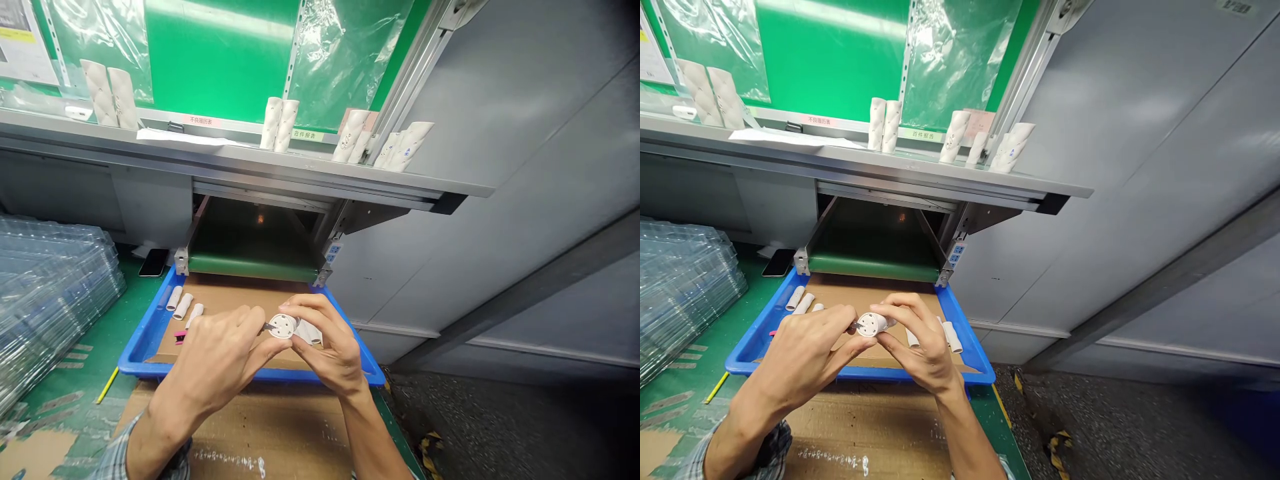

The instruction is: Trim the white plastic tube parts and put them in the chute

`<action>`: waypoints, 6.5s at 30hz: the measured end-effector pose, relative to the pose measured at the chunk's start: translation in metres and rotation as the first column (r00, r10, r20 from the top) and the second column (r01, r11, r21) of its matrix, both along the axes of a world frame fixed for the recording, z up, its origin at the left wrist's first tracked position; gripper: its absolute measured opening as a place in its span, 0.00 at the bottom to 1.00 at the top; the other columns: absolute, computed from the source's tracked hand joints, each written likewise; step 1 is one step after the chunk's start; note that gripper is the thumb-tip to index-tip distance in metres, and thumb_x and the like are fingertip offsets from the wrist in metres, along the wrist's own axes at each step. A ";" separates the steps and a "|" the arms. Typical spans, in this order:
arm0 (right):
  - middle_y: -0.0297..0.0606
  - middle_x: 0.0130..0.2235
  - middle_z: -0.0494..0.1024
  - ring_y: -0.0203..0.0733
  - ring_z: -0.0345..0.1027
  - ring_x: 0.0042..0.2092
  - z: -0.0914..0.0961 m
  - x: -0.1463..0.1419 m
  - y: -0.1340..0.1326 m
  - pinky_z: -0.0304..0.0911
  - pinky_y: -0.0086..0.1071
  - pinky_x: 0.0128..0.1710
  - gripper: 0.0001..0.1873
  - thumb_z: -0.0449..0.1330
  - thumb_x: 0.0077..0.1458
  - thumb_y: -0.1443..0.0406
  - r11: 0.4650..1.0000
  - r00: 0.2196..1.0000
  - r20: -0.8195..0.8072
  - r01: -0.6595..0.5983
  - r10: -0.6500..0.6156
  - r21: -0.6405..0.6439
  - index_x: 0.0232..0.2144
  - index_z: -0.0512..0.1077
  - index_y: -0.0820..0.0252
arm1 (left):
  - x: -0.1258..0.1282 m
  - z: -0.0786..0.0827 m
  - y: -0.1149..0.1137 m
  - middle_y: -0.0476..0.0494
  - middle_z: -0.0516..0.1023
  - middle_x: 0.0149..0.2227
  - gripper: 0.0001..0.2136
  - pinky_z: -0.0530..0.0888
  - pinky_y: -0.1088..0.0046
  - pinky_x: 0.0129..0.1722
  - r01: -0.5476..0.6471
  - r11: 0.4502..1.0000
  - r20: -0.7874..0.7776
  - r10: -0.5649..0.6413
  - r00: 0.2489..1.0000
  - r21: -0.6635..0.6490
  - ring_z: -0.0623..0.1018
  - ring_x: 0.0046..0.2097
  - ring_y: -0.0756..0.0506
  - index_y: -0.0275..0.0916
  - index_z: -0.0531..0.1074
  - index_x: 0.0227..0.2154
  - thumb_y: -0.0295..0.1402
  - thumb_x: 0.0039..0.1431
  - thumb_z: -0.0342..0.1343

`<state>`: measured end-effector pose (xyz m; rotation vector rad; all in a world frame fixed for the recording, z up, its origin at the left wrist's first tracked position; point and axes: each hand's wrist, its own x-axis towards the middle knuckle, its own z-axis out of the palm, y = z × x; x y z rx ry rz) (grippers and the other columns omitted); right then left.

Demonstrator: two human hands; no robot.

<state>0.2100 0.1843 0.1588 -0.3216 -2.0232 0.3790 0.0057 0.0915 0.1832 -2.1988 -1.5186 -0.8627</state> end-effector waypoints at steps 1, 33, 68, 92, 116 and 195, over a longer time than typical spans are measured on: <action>0.41 0.49 0.80 0.47 0.79 0.48 -0.001 -0.001 0.000 0.80 0.39 0.46 0.18 0.67 0.69 0.66 1.000 1.000 -0.017 0.015 -0.014 0.015 0.59 0.78 0.46 | 0.000 0.000 0.000 0.50 0.74 0.25 0.25 0.53 0.65 0.27 -0.001 1.000 0.004 0.001 1.000 0.008 0.73 0.25 0.44 0.43 0.64 0.31 0.49 0.83 0.35; 0.45 0.49 0.79 0.46 0.78 0.49 -0.011 -0.022 -0.011 0.79 0.38 0.48 0.18 0.66 0.69 0.67 0.970 0.978 -0.163 0.160 -0.130 0.183 0.59 0.74 0.58 | 0.005 -0.001 0.001 0.53 0.79 0.31 0.18 0.62 0.70 0.28 0.085 0.988 0.265 -0.117 0.957 0.130 0.74 0.27 0.49 0.41 0.71 0.41 0.48 0.81 0.47; 0.44 0.59 0.83 0.49 0.80 0.60 -0.007 -0.020 -0.013 0.78 0.45 0.63 0.31 0.65 0.67 0.76 0.968 0.976 -0.146 0.187 -0.163 0.170 0.67 0.72 0.51 | -0.010 0.003 0.002 0.47 0.84 0.46 0.14 0.71 0.68 0.48 0.308 0.942 0.294 -0.334 0.895 0.133 0.79 0.44 0.48 0.39 0.72 0.62 0.26 0.78 0.54; 0.45 0.55 0.85 0.50 0.82 0.57 -0.007 -0.021 -0.011 0.81 0.45 0.59 0.25 0.67 0.67 0.74 0.969 0.971 -0.155 0.203 -0.181 0.144 0.62 0.75 0.53 | -0.011 0.003 0.002 0.45 0.83 0.45 0.12 0.74 0.69 0.45 0.251 0.958 0.329 -0.283 0.901 0.139 0.79 0.43 0.46 0.41 0.76 0.59 0.30 0.79 0.53; 0.42 0.50 0.83 0.50 0.82 0.52 -0.005 -0.019 -0.008 0.81 0.47 0.51 0.29 0.66 0.66 0.76 0.855 0.928 -0.183 0.370 -0.324 0.364 0.63 0.74 0.46 | 0.014 0.001 -0.015 0.46 0.78 0.35 0.14 0.69 0.67 0.37 0.024 0.978 0.163 -0.059 0.985 0.208 0.75 0.34 0.45 0.34 0.74 0.60 0.30 0.81 0.49; 0.45 0.54 0.85 0.52 0.83 0.58 0.002 -0.019 -0.030 0.81 0.46 0.59 0.31 0.65 0.59 0.77 0.987 0.986 -0.164 -0.011 0.038 0.163 0.62 0.68 0.54 | 0.002 0.012 -0.017 0.52 0.82 0.34 0.07 0.74 0.78 0.29 0.477 0.873 0.773 -0.233 0.590 -0.102 0.78 0.31 0.50 0.48 0.79 0.50 0.38 0.75 0.59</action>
